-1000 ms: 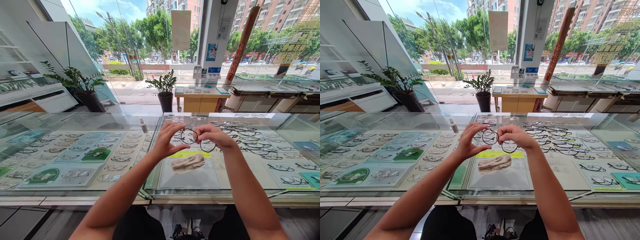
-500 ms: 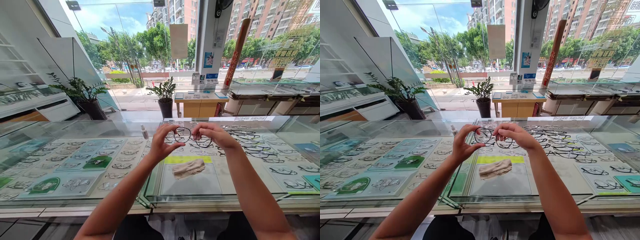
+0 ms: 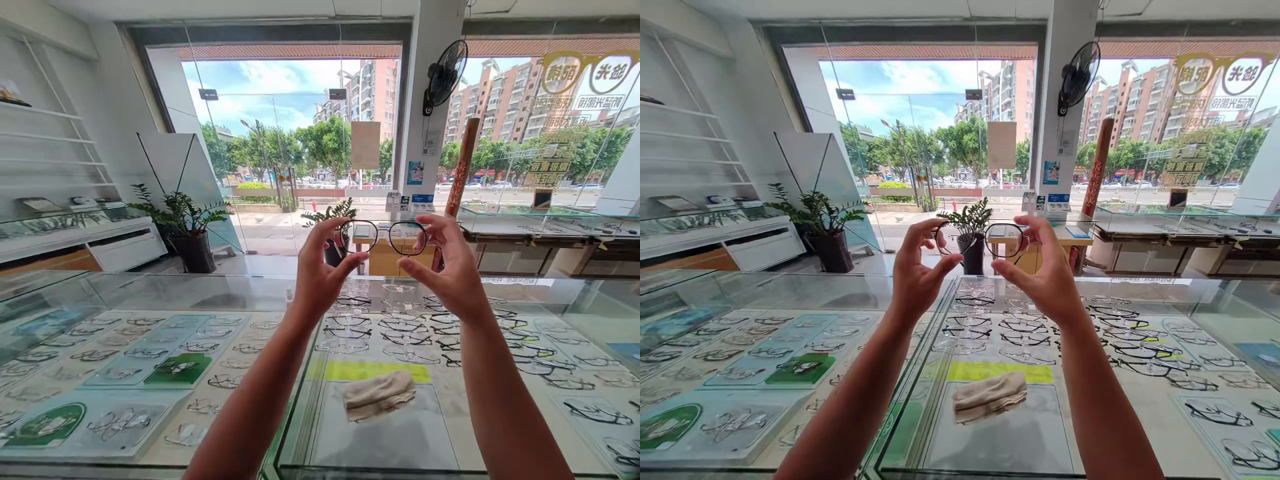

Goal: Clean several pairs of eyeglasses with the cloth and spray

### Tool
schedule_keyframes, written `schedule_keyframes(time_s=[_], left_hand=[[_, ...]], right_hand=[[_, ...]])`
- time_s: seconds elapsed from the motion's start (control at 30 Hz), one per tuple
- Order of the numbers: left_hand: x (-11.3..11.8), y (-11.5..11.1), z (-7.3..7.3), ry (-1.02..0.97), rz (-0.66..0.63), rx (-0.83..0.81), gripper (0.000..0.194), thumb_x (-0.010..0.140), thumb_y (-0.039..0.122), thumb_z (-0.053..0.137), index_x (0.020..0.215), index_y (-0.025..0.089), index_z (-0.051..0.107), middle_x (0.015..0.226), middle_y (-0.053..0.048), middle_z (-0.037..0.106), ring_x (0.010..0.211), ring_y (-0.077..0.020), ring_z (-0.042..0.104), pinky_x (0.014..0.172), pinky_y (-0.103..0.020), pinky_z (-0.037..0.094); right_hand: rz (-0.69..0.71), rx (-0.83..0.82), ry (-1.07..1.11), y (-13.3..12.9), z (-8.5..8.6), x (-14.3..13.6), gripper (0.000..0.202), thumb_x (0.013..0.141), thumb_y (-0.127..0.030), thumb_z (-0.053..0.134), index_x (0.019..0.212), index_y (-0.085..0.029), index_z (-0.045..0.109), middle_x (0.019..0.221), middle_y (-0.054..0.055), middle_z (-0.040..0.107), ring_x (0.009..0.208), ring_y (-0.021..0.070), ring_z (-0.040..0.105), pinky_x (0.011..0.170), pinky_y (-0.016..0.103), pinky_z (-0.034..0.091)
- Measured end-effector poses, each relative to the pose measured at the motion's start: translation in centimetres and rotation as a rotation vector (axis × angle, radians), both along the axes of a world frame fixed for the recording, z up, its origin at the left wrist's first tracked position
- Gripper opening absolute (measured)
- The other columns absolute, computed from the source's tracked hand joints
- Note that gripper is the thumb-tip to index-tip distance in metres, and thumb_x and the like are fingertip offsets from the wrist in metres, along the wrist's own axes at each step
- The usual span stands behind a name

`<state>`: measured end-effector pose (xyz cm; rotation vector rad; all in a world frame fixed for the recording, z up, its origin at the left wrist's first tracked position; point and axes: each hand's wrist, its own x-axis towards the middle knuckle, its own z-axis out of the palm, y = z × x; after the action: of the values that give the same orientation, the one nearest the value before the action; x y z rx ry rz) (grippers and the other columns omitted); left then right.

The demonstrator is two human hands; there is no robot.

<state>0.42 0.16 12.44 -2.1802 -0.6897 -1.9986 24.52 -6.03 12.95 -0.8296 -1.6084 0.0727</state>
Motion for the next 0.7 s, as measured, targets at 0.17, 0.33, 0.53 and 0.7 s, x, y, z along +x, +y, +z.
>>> schedule_keyframes(time_s=[0.17, 0.33, 0.53, 0.7], left_hand=[[-0.3, 0.3, -0.8, 0.039, -0.001, -0.04, 0.059, 0.089, 0.066, 0.079, 0.131, 0.028, 0.067, 0.098, -0.002, 0.073, 0.091, -0.0198, 0.069, 0.084, -0.037, 0.054], [-0.2, 1.4, -1.3, 0.039, -0.018, -0.087, 0.058, 0.089, 0.065, 0.079, 0.132, 0.028, 0.066, 0.1, -0.002, 0.074, 0.094, -0.0204, 0.07, 0.087, -0.039, 0.055], [0.1, 2.5, -2.0, 0.011, 0.001, -0.129, 0.057, 0.089, 0.064, 0.08, 0.131, 0.028, 0.066, 0.103, -0.002, 0.075, 0.096, -0.0208, 0.07, 0.087, -0.039, 0.054], [0.3, 2.7, -2.3, -0.013, 0.047, -0.113, 0.056, 0.088, 0.064, 0.081, 0.129, 0.026, 0.069, 0.112, -0.006, 0.072, 0.102, -0.0222, 0.068, 0.085, -0.038, 0.054]], right_hand=[[-0.052, -0.037, -0.049, 0.0, -0.6, 0.3, 0.066, 0.085, -0.057, 0.086, 0.139, -0.032, 0.059, 0.113, 0.006, 0.069, 0.108, 0.029, 0.068, 0.102, 0.051, 0.056], [-0.118, -0.069, -0.077, 0.2, -0.5, 0.6, 0.061, 0.086, -0.058, 0.085, 0.135, -0.029, 0.064, 0.119, 0.008, 0.074, 0.111, 0.0297, 0.071, 0.102, 0.052, 0.056], [-0.24, -0.178, -0.036, 1.1, -0.8, -0.1, 0.063, 0.084, -0.067, 0.082, 0.13, -0.026, 0.069, 0.125, 0.011, 0.078, 0.101, 0.0307, 0.074, 0.09, 0.054, 0.061], [-0.295, -0.174, -0.026, 1.3, -0.9, -0.7, 0.059, 0.087, -0.063, 0.081, 0.13, -0.026, 0.07, 0.124, 0.012, 0.077, 0.107, 0.0319, 0.075, 0.085, 0.052, 0.064]])
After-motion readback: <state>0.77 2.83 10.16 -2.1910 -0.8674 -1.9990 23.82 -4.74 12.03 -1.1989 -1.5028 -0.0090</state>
